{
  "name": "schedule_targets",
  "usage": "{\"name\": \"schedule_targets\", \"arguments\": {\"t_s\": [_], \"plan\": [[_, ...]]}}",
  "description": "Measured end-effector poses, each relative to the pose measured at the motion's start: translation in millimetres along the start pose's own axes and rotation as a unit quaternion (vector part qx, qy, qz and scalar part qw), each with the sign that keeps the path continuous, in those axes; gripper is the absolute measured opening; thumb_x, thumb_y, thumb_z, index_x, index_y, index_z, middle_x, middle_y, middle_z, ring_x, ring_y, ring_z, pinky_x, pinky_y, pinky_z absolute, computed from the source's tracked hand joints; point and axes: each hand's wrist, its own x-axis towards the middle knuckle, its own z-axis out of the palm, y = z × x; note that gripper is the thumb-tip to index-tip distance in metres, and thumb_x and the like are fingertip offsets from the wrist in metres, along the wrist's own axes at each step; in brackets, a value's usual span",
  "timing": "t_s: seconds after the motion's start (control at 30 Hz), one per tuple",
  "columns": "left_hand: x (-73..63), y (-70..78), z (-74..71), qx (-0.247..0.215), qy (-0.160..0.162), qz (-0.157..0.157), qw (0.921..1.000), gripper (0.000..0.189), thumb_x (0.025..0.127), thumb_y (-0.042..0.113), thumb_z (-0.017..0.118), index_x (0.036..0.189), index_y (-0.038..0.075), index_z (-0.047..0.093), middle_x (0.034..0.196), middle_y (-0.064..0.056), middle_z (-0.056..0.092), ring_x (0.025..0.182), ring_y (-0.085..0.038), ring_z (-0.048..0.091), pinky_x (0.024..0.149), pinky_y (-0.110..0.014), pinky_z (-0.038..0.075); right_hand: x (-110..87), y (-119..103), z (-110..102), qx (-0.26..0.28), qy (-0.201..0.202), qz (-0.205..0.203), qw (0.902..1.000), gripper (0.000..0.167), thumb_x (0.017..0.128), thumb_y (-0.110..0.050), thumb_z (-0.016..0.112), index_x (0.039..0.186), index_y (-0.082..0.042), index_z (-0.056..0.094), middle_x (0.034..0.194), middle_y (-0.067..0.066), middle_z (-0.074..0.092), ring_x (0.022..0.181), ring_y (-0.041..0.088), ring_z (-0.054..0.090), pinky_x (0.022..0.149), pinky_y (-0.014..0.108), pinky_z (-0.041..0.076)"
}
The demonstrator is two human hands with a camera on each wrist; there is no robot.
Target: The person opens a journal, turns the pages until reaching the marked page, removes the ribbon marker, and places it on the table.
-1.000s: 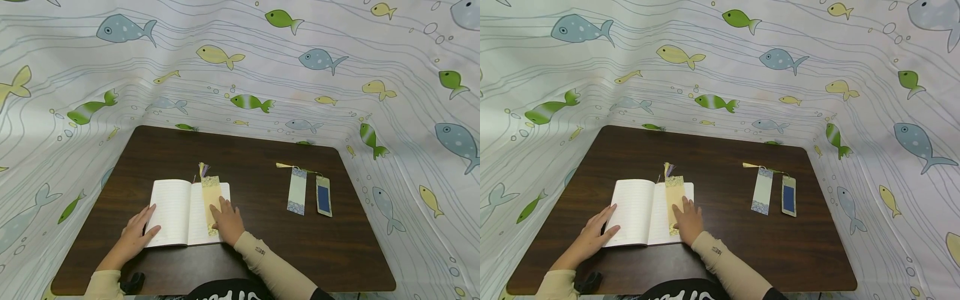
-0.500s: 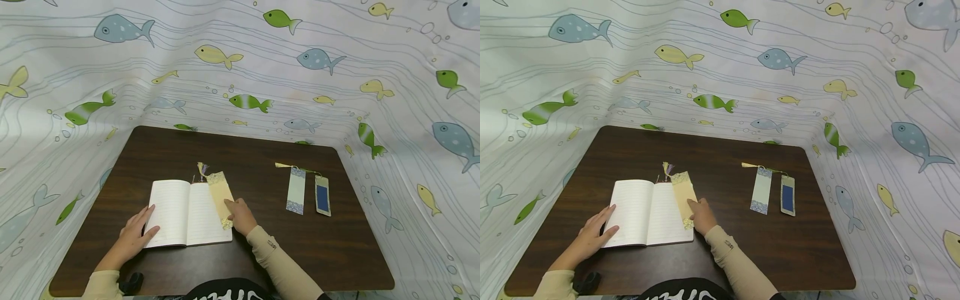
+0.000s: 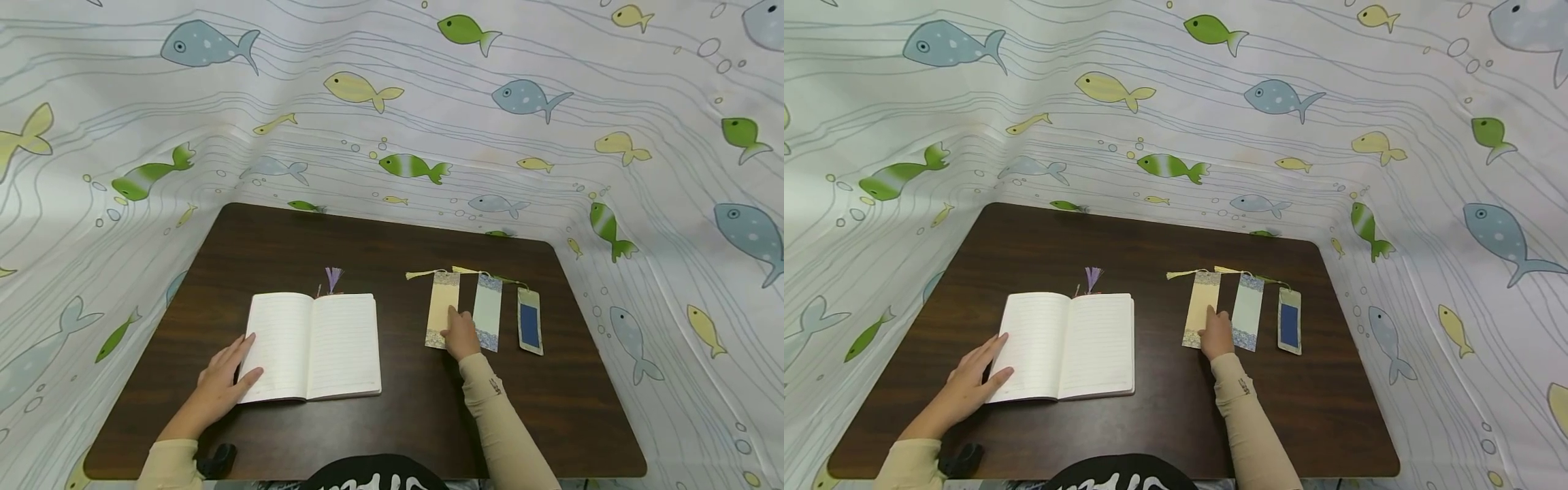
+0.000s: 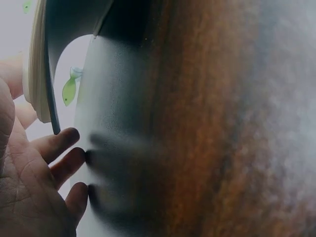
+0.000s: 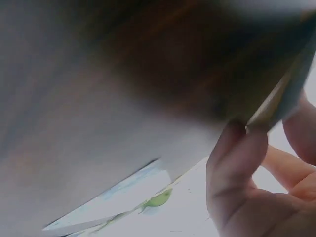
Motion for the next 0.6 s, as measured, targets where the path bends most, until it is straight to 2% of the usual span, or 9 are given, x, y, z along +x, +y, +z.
{"name": "schedule_targets", "arguments": {"t_s": [0.07, 0.17, 0.23, 0.33, 0.43, 0.5, 0.6], "plan": [[0.4, -0.8, 0.2, 0.003, 0.002, 0.001, 1.0000, 0.077, 0.103, 0.043, 0.056, 0.162, 0.008, 0.022, 0.160, -0.035, 0.021, 0.138, -0.062, 0.019, 0.092, -0.084, 0.017, 1.8, 5, -1, -0.013, 0.007, -0.004, 0.9999, 0.058, 0.094, 0.001, 0.069, 0.146, 0.009, 0.046, 0.112, 0.031, 0.050, 0.096, 0.041, 0.050, 0.076, 0.048, 0.045], [-0.2, -1.9, 0.2, 0.005, 0.001, 0.002, 1.0000, 0.076, 0.103, 0.043, 0.056, 0.162, 0.008, 0.022, 0.159, -0.035, 0.021, 0.138, -0.062, 0.020, 0.092, -0.084, 0.018, 2.6, 8, 2, -0.029, 0.019, -0.016, 0.9993, 0.036, 0.093, 0.004, 0.070, 0.127, 0.009, 0.061, 0.103, 0.025, 0.046, 0.091, 0.037, 0.042, 0.070, 0.045, 0.038], [-1.1, -1.9, 0.4, 0.002, -0.004, 0.000, 1.0000, 0.077, 0.103, 0.044, 0.055, 0.162, 0.008, 0.021, 0.160, -0.035, 0.021, 0.138, -0.062, 0.019, 0.091, -0.083, 0.018, 2.0, 7, 6, -0.056, 0.041, -0.027, 0.9972, 0.032, 0.091, 0.003, 0.072, 0.122, 0.009, 0.063, 0.104, 0.025, 0.046, 0.092, 0.039, 0.044, 0.068, 0.046, 0.041], [-2.0, -0.5, 1.2, -0.005, -0.007, -0.001, 1.0000, 0.077, 0.103, 0.044, 0.055, 0.162, 0.008, 0.022, 0.160, -0.036, 0.020, 0.138, -0.062, 0.018, 0.092, -0.084, 0.017, -3.9, -1, 9, -0.103, 0.091, -0.061, 0.9886, 0.040, 0.087, 0.001, 0.077, 0.124, 0.008, 0.064, 0.115, 0.029, 0.051, 0.097, 0.044, 0.052, 0.064, 0.049, 0.048], [-1.1, 1.3, 1.2, -0.009, -0.006, -0.001, 0.9999, 0.076, 0.103, 0.044, 0.055, 0.162, 0.009, 0.021, 0.159, -0.036, 0.020, 0.138, -0.062, 0.018, 0.092, -0.084, 0.017, -12.2, -20, 13, -0.113, 0.119, -0.130, 0.9779, 0.054, 0.085, -0.003, 0.081, 0.134, 0.007, 0.061, 0.129, 0.029, 0.054, 0.107, 0.046, 0.058, 0.073, 0.053, 0.054], [-0.4, 2.2, 0.1, -0.010, -0.004, -0.001, 0.9999, 0.076, 0.103, 0.043, 0.056, 0.162, 0.009, 0.021, 0.159, -0.036, 0.020, 0.138, -0.062, 0.018, 0.092, -0.083, 0.017, -19.2, -37, 16, -0.083, 0.094, -0.194, 0.9730, 0.057, 0.086, -0.005, 0.080, 0.137, 0.006, 0.058, 0.137, 0.027, 0.053, 0.117, 0.046, 0.057, 0.087, 0.053, 0.053], [0.3, 3.2, -2.3, -0.009, 0.000, 0.001, 1.0000, 0.077, 0.103, 0.043, 0.056, 0.163, 0.009, 0.021, 0.159, -0.036, 0.021, 0.138, -0.062, 0.019, 0.092, -0.083, 0.017, -29.2, -64, 25, -0.041, 0.004, -0.276, 0.9604, 0.064, 0.091, -0.016, 0.078, 0.146, 0.001, 0.051, 0.152, 0.022, 0.043, 0.138, 0.040, 0.044, 0.108, 0.054, 0.041]]}}
